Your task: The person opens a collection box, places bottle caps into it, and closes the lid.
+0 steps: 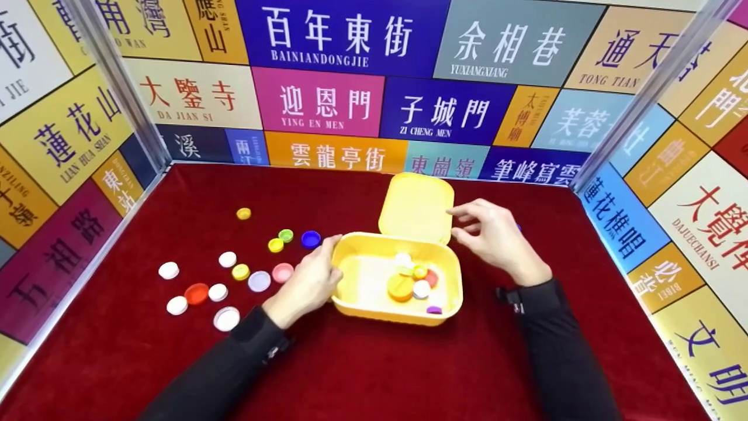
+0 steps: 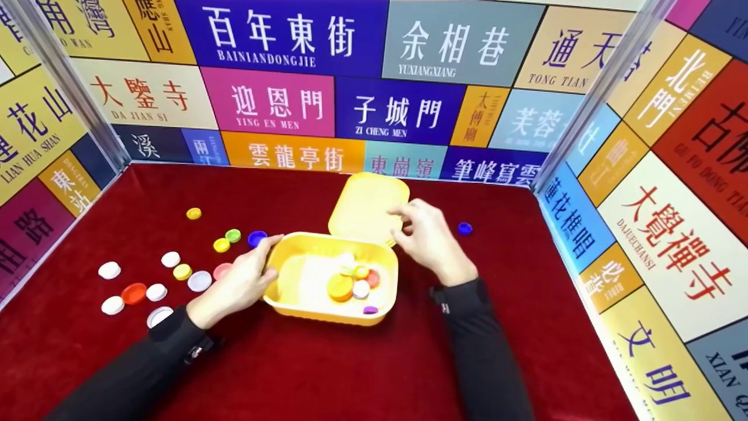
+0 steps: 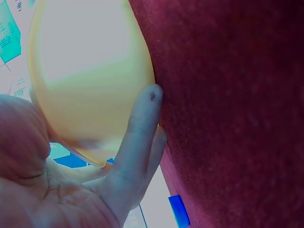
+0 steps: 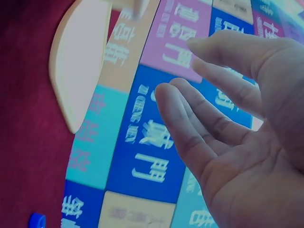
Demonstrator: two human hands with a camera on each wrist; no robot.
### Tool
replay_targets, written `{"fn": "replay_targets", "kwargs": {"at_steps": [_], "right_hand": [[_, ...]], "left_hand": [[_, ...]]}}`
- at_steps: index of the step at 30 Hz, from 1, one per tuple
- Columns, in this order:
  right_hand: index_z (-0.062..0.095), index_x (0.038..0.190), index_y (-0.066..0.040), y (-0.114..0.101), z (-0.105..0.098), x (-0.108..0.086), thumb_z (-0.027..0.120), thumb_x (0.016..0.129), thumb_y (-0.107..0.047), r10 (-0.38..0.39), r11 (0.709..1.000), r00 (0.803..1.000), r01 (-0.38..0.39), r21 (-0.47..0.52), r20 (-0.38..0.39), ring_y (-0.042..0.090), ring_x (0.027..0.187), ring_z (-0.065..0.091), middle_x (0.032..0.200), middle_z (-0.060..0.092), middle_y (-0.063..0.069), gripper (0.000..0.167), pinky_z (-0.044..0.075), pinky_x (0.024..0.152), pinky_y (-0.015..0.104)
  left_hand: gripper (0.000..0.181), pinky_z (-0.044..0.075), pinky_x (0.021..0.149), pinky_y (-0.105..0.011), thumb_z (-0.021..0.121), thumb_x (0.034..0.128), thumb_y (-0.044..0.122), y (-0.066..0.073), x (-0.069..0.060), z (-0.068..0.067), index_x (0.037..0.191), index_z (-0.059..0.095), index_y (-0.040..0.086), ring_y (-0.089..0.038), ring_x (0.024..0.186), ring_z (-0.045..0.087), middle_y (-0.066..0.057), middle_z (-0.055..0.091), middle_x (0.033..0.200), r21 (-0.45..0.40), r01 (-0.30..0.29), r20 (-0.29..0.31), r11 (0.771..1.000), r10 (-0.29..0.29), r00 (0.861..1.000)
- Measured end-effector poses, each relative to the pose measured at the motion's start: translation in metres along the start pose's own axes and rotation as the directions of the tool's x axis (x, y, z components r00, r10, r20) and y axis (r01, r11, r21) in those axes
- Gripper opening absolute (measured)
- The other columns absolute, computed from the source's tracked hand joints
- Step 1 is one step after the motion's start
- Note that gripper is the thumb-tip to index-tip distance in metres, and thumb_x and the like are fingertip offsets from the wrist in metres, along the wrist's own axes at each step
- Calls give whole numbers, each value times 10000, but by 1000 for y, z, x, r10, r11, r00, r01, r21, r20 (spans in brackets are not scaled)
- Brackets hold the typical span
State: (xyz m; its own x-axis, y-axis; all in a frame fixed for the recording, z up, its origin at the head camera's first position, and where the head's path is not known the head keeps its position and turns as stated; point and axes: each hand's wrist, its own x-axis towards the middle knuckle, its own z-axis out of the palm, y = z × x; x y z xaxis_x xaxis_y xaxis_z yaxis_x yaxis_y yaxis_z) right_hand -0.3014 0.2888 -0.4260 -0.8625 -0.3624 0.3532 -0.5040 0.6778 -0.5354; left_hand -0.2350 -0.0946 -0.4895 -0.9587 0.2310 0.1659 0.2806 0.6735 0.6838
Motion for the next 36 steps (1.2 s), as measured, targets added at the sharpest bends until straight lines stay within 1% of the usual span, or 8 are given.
{"fn": "replay_targets", "kwargs": {"at_steps": [6, 13, 17, 19, 24, 30, 33, 36], "right_hand": [[826, 1397, -41, 31, -5, -1, 881, 1010, -56, 69, 997, 997, -70, -20, -37, 406, 1170, 822, 1304, 807, 199, 391, 705, 993, 587], [803, 1446, -59, 63, -9, -5, 871, 1021, -79, 151, 986, 988, -154, -66, -39, 463, 1248, 772, 1349, 766, 236, 431, 667, 1065, 633], [773, 1485, -39, 80, -11, -8, 858, 1030, -101, 200, 973, 980, -201, -115, -20, 506, 1303, 706, 1409, 725, 282, 467, 605, 1130, 667], [751, 1510, -20, 89, -12, -8, 849, 1036, -114, 225, 965, 974, -223, -137, -1, 521, 1368, 662, 1462, 698, 306, 492, 552, 1197, 686], [682, 1577, 18, 106, -14, -10, 829, 1038, -136, 297, 944, 953, -285, -166, 53, 588, 1561, 483, 1623, 566, 369, 580, 374, 1348, 727], [533, 1693, 31, 121, -16, -15, 834, 1048, -197, 394, 909, 910, -364, -203, 130, 708, 1641, 257, 1789, 328, 428, 747, 303, 1353, 807], [472, 1738, 23, 126, -17, -16, 822, 1067, -229, 415, 902, 893, -379, -208, 171, 728, 1663, 220, 1826, 272, 431, 797, 260, 1367, 827], [481, 1737, 18, 127, -17, -15, 814, 1079, -258, 415, 903, 890, -377, -208, 188, 684, 1664, 296, 1801, 358, 415, 788, 272, 1377, 803]], "left_hand": [[648, 641, 1155, -575, 656, 1082, -11, -1, -1, 0, 1702, 471, 1, -420, 1306, 751, -282, 682, 1583, -3, 8, 4, 1000, -8, 1000], [645, 643, 1151, -569, 642, 1074, -13, -1, -2, 1, 1698, 477, 3, -415, 1307, 754, -274, 683, 1589, 2, 6, 1, 1000, -6, 1000], [647, 646, 1146, -557, 637, 1069, -17, -1, -2, 1, 1696, 478, 2, -407, 1296, 753, -272, 683, 1591, -4, 7, 0, 1000, -7, 1000], [649, 653, 1130, -557, 638, 1068, -18, -1, -1, 1, 1697, 478, 4, -407, 1272, 755, -272, 684, 1586, -4, 7, -2, 1000, -7, 1000], [651, 657, 1117, -561, 638, 1064, -19, -1, -1, 1, 1696, 481, 7, -412, 1257, 758, -273, 688, 1577, -3, 6, -6, 1000, -6, 1000], [659, 651, 1134, -566, 632, 1060, -15, -2, -1, 2, 1700, 479, 15, -419, 1300, 755, -273, 679, 1596, -5, 9, -4, 1000, -9, 1000], [660, 651, 1134, -563, 631, 1061, -18, -1, -1, 1, 1702, 478, 14, -415, 1300, 754, -272, 676, 1602, -8, 10, -1, 1000, -10, 1000], [660, 649, 1143, -562, 633, 1066, -19, -2, 0, 0, 1706, 474, 14, -412, 1298, 752, -267, 673, 1606, -10, 15, 2, 1000, -15, 1000]]}}
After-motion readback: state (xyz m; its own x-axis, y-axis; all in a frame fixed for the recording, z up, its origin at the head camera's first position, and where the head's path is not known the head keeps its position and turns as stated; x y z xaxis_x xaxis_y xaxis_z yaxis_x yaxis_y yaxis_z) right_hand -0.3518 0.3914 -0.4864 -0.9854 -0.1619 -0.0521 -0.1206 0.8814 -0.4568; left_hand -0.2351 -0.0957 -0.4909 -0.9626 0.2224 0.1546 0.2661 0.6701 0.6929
